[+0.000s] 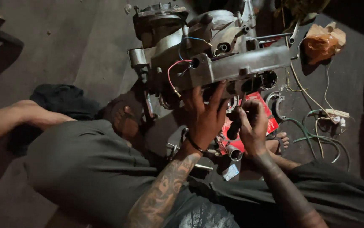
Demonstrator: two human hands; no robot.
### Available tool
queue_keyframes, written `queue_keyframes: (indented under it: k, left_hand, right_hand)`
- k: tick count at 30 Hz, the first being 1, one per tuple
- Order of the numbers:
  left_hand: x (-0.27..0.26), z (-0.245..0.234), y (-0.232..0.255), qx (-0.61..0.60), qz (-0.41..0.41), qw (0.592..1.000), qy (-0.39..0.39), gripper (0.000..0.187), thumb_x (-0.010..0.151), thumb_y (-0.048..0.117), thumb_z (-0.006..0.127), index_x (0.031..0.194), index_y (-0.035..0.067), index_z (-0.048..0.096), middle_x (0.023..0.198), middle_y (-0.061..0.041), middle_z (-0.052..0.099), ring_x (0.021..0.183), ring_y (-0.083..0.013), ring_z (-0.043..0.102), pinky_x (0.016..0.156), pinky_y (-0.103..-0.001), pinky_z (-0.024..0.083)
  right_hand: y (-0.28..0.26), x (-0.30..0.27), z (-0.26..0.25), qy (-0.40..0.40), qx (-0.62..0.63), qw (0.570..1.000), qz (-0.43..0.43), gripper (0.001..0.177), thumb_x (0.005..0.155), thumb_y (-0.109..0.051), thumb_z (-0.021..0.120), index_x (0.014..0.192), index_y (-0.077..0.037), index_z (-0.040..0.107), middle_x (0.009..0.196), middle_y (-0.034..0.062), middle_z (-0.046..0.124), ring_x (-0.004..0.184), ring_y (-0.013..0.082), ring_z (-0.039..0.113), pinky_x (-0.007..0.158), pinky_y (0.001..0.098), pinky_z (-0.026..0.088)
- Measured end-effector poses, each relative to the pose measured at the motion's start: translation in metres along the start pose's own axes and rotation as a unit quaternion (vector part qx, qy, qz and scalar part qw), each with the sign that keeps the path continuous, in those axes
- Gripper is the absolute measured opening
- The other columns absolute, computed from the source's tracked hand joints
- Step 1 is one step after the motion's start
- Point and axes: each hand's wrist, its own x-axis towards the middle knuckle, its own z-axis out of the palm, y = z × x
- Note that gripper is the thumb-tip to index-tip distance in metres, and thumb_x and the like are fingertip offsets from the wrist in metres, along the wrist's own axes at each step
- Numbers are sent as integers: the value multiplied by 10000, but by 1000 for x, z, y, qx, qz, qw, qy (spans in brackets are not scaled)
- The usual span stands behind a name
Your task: The person sits on the floor and uses a screwdriver to tighten bolts on a disassembled engine block. They manipulate the engine casing and use the tool to secure components while surrounded by various tools and parts.
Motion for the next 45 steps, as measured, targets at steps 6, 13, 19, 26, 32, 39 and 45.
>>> queue_keyframes:
  k: [6, 13, 19, 26, 32, 39, 45]
  left_hand:
    - [-3, 0, 2, 1, -18, 1000, -15, 566, 954, 366, 728, 1481, 327, 526, 1284, -200, 487, 1112, -416, 581, 885, -534, 503]
    - [-2, 2, 0, 2, -14, 1000, -2, 526, 976, 376, 697, 1471, 312, 533, 1306, -213, 494, 1116, -407, 582, 903, -520, 486]
    - [-4, 9, -2, -18, -11, 1000, 6, 522, 959, 359, 722, 1450, 312, 551, 1279, -203, 478, 1100, -420, 561, 929, -525, 481]
    - [-2, 2, 0, -21, -6, 1000, 11, 547, 963, 352, 736, 1470, 295, 539, 1298, -215, 481, 1139, -419, 553, 963, -526, 467]
    - [-3, 5, -3, 3, 8, 1000, 6, 587, 941, 352, 766, 1474, 257, 539, 1304, -245, 459, 1133, -442, 534, 947, -530, 460]
    - [-1, 1, -3, 1, 12, 1000, 9, 606, 935, 359, 788, 1479, 263, 540, 1364, -232, 443, 1174, -417, 527, 964, -526, 477]
    - [-3, 5, -4, -7, 12, 1000, 9, 592, 945, 356, 776, 1477, 245, 541, 1372, -224, 428, 1187, -410, 507, 1011, -527, 461]
  right_hand:
    - [-31, 18, -2, 4, -60, 996, -61, 145, 1019, -20, 673, 1127, 2, 578, 925, 197, 650, 830, 274, 645, 767, 407, 514]
    - [-17, 10, 2, 6, -66, 996, -55, 140, 1002, 11, 666, 1106, 13, 573, 931, 199, 641, 848, 263, 613, 789, 409, 488]
    - [-31, 3, 2, 5, -92, 995, -39, 138, 1010, -39, 666, 1112, 6, 585, 910, 244, 669, 782, 350, 666, 726, 445, 491]
    - [-31, 14, -16, -18, -65, 997, -37, 134, 1021, -30, 666, 1109, 12, 575, 855, 206, 708, 626, 249, 673, 566, 351, 491]
    - [-49, 18, -10, -34, 16, 999, 1, 93, 1034, -34, 619, 1075, 40, 582, 806, 222, 694, 555, 222, 664, 469, 323, 501]
    - [-24, 8, -8, -45, 28, 999, 4, 108, 1056, -44, 564, 1116, 46, 562, 774, 210, 715, 537, 241, 690, 518, 343, 532]
    - [-58, 23, -17, -24, -145, 985, -85, 99, 1034, -86, 664, 1093, -18, 623, 664, 193, 653, 724, 421, 708, 640, 441, 513]
